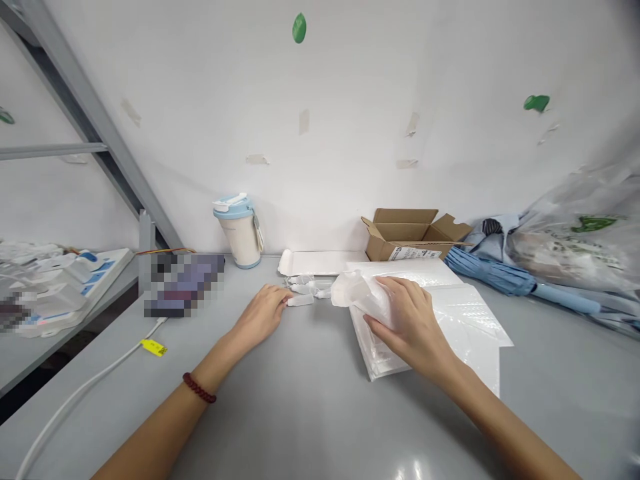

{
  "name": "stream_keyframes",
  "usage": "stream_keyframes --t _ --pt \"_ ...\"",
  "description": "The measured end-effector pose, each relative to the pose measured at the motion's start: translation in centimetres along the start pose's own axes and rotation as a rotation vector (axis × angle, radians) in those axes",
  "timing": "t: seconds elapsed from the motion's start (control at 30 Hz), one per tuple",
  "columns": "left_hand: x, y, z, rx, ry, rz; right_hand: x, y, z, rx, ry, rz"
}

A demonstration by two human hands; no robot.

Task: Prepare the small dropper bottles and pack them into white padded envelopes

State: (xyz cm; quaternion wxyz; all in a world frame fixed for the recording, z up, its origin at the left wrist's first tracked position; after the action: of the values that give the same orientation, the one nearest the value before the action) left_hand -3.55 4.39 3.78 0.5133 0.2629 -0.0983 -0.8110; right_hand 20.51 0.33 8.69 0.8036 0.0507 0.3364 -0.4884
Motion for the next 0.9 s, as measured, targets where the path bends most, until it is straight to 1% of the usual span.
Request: stream_keyframes --t 0.1,0.23,0.33,0.4,0.53,0.6,0.7,0.9 --pt "-0.1 0.0 1.1 0.159 0.054 0.041 -0.1 0.2 -0.2 0.007 -0.027 -0.017" --pt "0.0 0.2 2.8 0.412 0.164 0.188 -0.1 0.3 -0.4 0.017 -0.05 -0.025" --pt "0.2 1.5 3.7 0.565 0.233 0.197 0.0 0.2 -0.6 0.027 -0.084 -0.024" --pt "0.4 2.7 3.8 0.587 0.266 0.154 0.0 0.0 -0.7 0.028 -0.106 -0.015" --pt "0.8 5.6 3.0 0.488 0.275 -0.052 0.2 -0.8 -0.9 0.014 -0.156 0.057" --pt "1.0 6.7 2.2 0.495 0.273 -0.11 0.3 -1.4 -0.9 0.001 -0.172 0.116" --pt "1.3 7.6 1.3 0.563 0.266 -0.123 0.5 -2.0 -0.9 -0.018 -0.186 0.169" --pt "1.5 8.2 0.2 0.741 0.197 -0.032 0.6 -2.0 -0.8 -0.066 -0.202 0.181"
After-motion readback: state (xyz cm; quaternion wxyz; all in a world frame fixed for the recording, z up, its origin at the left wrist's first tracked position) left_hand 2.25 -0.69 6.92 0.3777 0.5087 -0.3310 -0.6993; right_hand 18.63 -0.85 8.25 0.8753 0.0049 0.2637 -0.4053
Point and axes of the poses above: each hand's wrist, its own x-axis away from the middle knuckle, its own z-axis out of the back of the hand, y = z × x, the point moved 6 cm from there along -x, towards the middle knuckle, and after that the axes turned 7 degrees about -z, right-handed, at the moved point
